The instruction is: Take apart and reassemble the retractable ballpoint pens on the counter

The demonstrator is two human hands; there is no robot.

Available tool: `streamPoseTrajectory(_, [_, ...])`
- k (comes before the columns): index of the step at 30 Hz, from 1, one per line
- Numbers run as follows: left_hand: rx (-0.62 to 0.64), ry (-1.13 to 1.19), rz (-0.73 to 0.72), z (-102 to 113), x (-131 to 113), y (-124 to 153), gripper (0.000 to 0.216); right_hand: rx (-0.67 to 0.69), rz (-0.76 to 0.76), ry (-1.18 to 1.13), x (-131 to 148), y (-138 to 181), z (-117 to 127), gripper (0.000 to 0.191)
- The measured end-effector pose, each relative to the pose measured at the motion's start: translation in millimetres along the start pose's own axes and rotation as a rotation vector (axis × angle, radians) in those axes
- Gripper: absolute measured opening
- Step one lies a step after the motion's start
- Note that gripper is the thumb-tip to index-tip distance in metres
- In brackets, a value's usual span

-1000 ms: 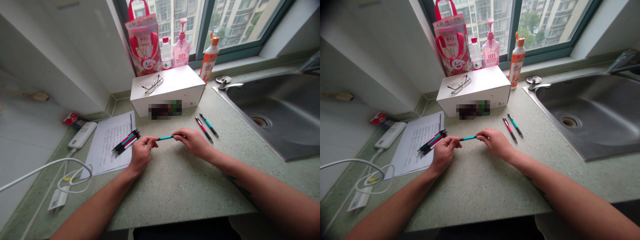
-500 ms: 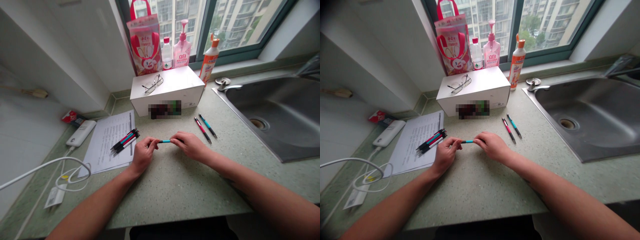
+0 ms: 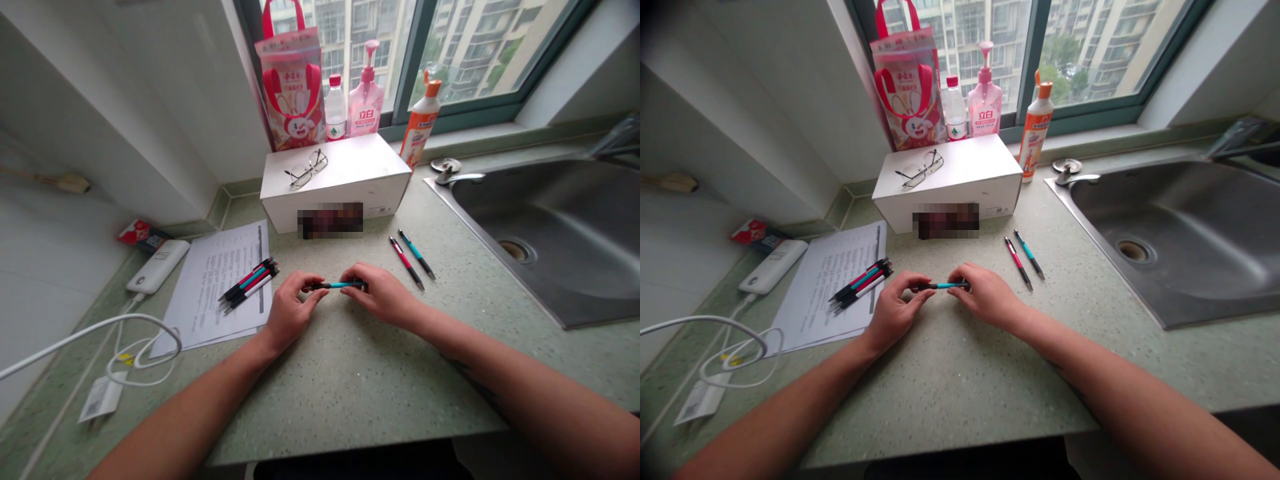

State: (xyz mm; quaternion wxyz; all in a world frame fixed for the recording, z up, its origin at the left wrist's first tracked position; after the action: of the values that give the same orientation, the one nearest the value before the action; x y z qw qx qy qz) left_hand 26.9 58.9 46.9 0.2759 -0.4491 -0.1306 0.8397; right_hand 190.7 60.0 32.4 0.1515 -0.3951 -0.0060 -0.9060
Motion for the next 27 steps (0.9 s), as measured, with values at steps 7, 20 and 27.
streamPoseTrajectory(7, [0.03,-0.014,0.045,-3.9,3.7,1.2,0.009,0.058,-0.055,0.021,-4.0,-1.2,-6.1,0.019])
streamPoseTrajectory(20, [0.065,-0.048,0.087,-7.4,9.8,0.6,0.012,0.061,0.001,0.138,1.1,1.0,-6.9,0.021])
streamPoseTrajectory(27, [0.059,-0.032,0.077,-7.0,7.8,0.8,0.013,0.026,0.031,0.137,2.9,1.7,-4.7,0.02])
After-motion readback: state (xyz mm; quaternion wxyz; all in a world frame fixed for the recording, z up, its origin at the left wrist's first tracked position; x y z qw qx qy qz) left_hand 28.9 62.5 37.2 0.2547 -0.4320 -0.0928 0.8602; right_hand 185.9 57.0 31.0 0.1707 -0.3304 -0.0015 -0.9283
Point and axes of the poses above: each hand's wrist, its own y-axis away from the middle knuckle, its own z-axis out of the back of the hand, x = y × z, the point moved 9 cm from there along -y, towards the middle knuckle, and after that the axes turned 6 degrees about -z, right-handed, at the moved point
